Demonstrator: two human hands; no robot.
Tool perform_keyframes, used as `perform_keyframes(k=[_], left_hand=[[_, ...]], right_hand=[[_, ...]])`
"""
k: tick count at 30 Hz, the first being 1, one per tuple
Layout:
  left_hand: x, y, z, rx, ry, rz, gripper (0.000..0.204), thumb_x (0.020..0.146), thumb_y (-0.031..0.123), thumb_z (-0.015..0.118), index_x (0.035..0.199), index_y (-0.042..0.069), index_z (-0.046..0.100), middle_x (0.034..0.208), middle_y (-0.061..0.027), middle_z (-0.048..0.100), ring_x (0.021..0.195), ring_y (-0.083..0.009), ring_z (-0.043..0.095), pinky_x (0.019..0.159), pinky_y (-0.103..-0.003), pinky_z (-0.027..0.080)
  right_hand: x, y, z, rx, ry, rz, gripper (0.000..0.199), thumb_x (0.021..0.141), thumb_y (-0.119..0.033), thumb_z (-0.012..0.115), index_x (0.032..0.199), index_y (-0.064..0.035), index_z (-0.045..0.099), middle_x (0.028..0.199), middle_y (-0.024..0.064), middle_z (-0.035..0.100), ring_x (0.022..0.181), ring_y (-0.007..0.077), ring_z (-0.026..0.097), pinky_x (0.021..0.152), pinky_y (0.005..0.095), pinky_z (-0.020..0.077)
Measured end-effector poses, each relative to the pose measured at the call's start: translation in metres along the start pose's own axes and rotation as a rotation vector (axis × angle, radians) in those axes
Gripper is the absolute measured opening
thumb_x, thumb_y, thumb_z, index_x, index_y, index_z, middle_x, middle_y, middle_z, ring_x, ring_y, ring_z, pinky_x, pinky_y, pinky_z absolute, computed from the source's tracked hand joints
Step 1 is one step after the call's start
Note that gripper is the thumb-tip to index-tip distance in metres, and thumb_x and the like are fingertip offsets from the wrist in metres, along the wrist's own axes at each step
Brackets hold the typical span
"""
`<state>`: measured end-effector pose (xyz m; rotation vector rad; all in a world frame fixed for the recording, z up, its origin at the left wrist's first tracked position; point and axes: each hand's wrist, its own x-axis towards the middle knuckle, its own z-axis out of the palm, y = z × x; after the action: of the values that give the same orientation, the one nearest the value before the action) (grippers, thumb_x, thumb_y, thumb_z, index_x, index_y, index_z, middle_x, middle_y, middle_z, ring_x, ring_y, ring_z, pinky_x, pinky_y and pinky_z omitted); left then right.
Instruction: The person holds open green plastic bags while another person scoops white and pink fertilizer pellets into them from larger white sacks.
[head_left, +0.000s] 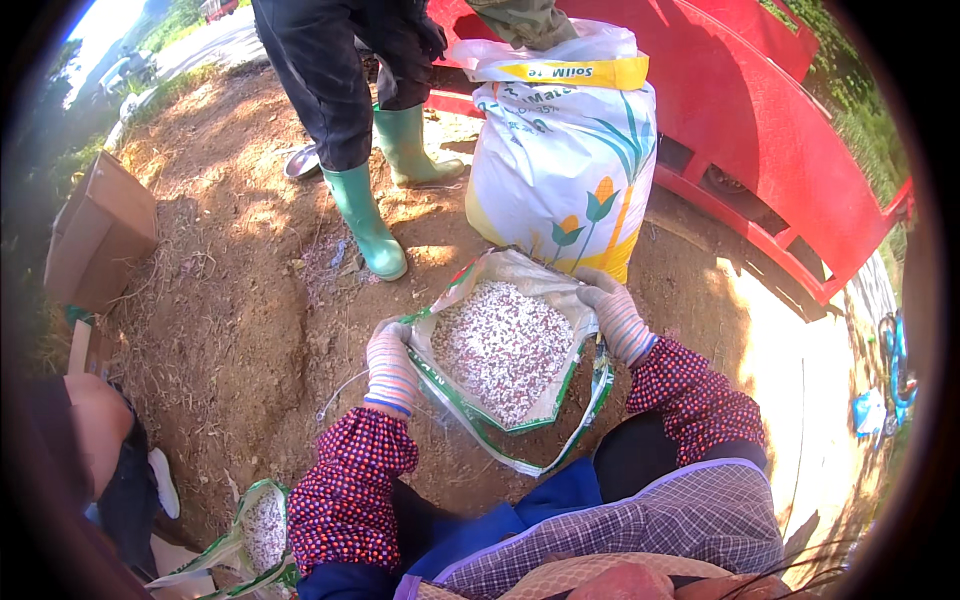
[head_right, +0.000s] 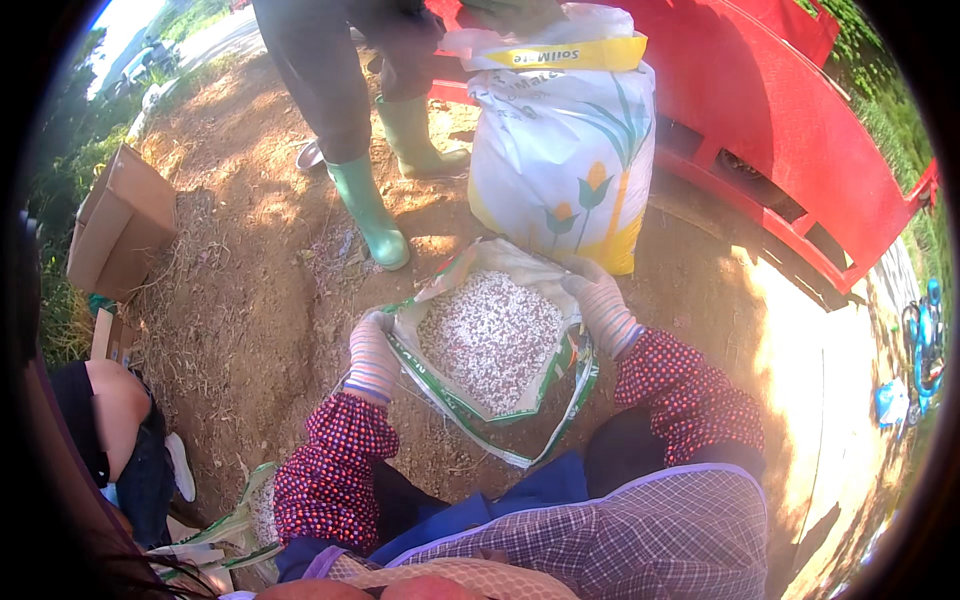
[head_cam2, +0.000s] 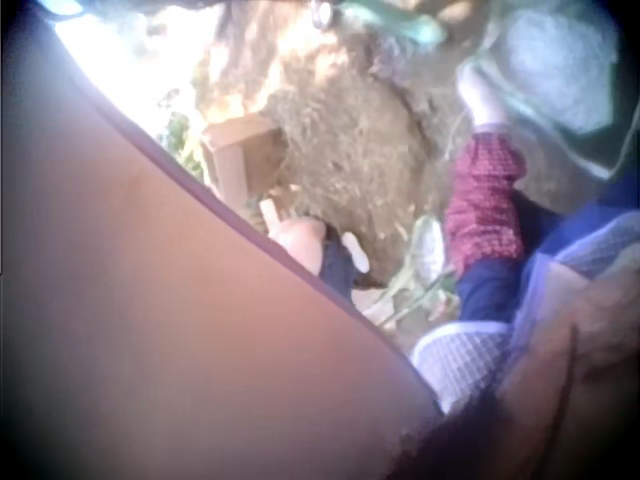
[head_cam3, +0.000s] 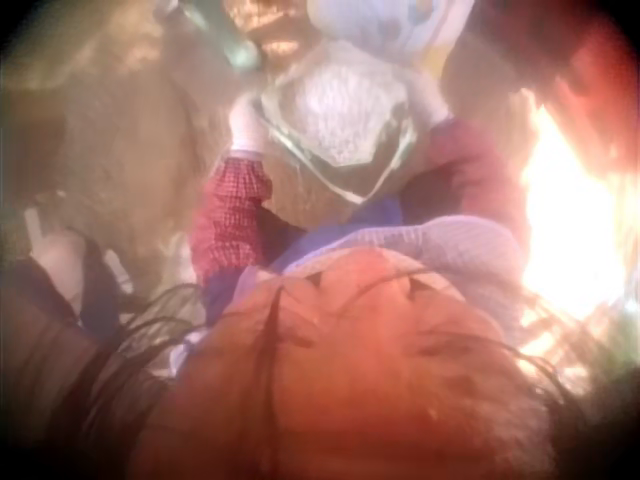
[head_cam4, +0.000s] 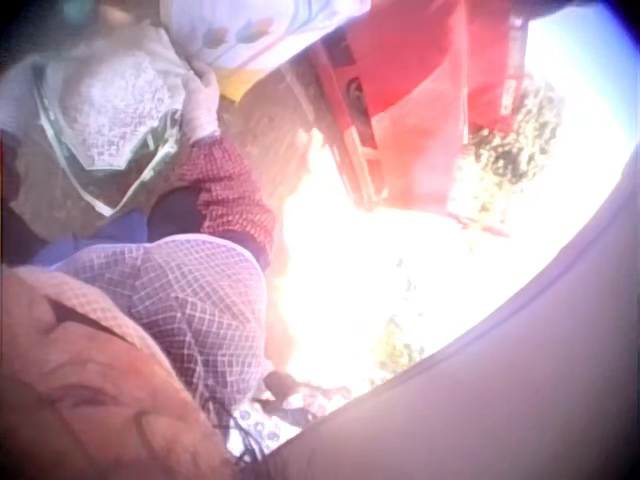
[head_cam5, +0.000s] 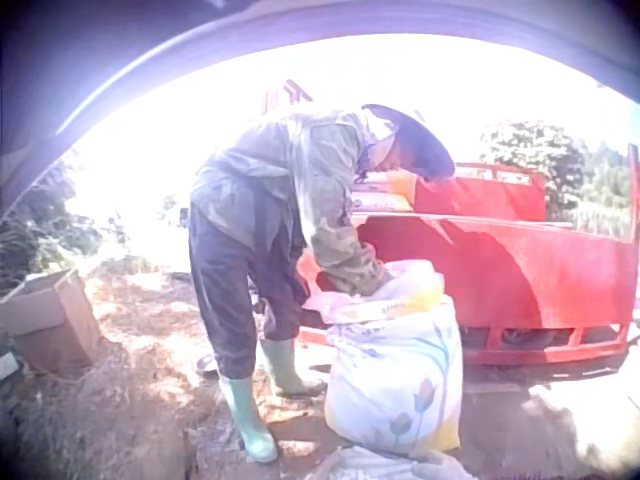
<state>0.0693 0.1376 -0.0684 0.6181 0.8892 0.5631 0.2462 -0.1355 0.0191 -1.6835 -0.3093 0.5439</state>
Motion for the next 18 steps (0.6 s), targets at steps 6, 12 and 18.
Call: perform_keyframes(k=[6, 12, 18], left_hand=[[-0.014, -0.003, 0.008, 0.162, -0.09, 0.089, 0.025, 0.076, 0.002, 0.052, 0.096, 0.0, 0.067, 0.08, -0.009, 0.063, 0.07, -0.0201, 0.057, 0.066, -0.032, 0.048], [-0.024, 0.008, 0.005, 0.203, -0.037, 0.094, 0.02, 0.08, 0.002, 0.051, 0.093, 0.001, 0.065, 0.074, -0.007, 0.061, 0.06, -0.0186, 0.055, 0.057, -0.033, 0.047], [-0.029, 0.011, 0.006, 0.179, -0.023, 0.062, 0.019, 0.081, 0.003, 0.051, 0.094, 0.002, 0.066, 0.076, -0.007, 0.061, 0.062, -0.0183, 0.056, 0.058, -0.032, 0.048]], right_hand=[[-0.012, -0.004, -0.003, 0.148, -0.029, 0.012, 0.049, 0.089, -0.006, 0.05, 0.136, 0.0074, 0.046, 0.123, 0.0183, 0.059, 0.108, 0.0239, 0.061, 0.094, 0.0311, 0.0485], [-0.007, 0.009, -0.001, 0.055, -0.037, -0.039, 0.051, 0.089, -0.009, 0.05, 0.137, 0.0074, 0.045, 0.125, 0.0183, 0.058, 0.111, 0.0243, 0.059, 0.098, 0.0319, 0.0457], [-0.01, 0.006, 0.004, 0.075, -0.05, -0.028, 0.051, 0.09, -0.01, 0.05, 0.138, 0.0074, 0.044, 0.126, 0.0184, 0.057, 0.112, 0.0245, 0.059, 0.099, 0.0322, 0.0454]])
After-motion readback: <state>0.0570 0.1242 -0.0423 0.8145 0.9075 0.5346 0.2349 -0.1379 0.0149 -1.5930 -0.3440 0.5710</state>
